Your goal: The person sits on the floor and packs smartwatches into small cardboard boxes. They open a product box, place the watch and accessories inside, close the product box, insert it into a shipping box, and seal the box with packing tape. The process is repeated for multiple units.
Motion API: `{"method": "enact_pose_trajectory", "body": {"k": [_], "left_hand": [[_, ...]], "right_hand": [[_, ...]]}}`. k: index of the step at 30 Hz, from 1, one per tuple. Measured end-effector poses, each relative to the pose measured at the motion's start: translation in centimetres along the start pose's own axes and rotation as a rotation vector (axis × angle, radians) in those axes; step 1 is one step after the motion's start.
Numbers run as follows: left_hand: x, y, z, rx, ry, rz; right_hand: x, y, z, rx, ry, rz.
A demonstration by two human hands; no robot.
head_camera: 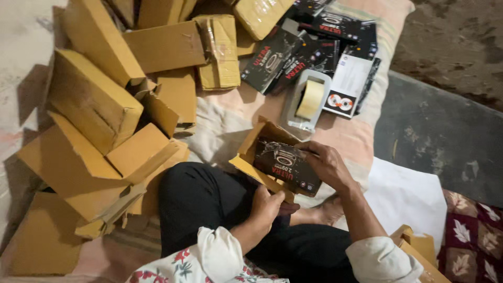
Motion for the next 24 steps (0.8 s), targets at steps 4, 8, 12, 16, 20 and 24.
{"method": "enact_pose_trajectory", "body": {"k": [4, 8, 12, 16, 20, 24], "left_hand": [[-1.0, 0.2, 0.8, -0.039, -0.108, 0.027], [-1.0, 1.0, 0.6, -0.027, -0.077, -0.033], [-1.9, 1.8, 0.9, -0.048, -0.079, -0.077], [-4.1, 3.8, 1.8, -0.091, -0.12, -0.16], [-4.9, 5.0, 2.5, -0.097, -0.116, -0.243], [-5.3, 4.6, 2.8, -0.091, -0.13, -0.178]], "right_hand": [[3.4, 1.3, 1.3, 0.061, 0.035, 0.148], [6.2, 1.0, 0.9, 0.036, 0.03, 0.383], [8.2, 1.1, 1.1, 0.04, 0.099, 0.42], [8.1, 2.5, 2.5, 0.051, 0.04, 0.378], [5.9, 2.9, 3.2, 0.233, -0.104, 0.125], [1.8, 2.3, 0.3, 0.6, -0.454, -0.281]]}}
Point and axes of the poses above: each hand's wrist, its own z-axis towards the middle knuckle, its own y-axis out of the palm, x = y × z, the point moved 8 cm from there along z, towards the middle knuckle, and after that the axes turned 3 degrees about x, right-handed, at the moved point
